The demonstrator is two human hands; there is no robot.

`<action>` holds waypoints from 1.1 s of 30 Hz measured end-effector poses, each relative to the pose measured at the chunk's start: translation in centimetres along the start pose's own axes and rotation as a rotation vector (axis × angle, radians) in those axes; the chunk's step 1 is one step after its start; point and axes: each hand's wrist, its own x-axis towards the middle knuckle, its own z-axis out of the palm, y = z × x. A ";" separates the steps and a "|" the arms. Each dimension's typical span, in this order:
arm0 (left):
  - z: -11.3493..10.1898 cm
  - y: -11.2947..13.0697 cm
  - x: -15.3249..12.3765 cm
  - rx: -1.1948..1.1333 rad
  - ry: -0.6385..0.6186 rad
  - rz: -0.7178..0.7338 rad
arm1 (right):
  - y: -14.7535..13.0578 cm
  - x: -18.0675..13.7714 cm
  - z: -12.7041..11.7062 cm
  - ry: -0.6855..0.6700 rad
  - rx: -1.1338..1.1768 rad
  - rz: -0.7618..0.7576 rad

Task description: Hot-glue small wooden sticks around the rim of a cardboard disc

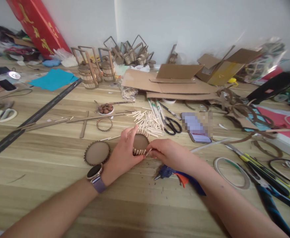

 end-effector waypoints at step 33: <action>0.0 -0.1 -0.1 -0.047 0.019 -0.010 | 1.1 0.5 1.7 0.121 -0.154 -0.186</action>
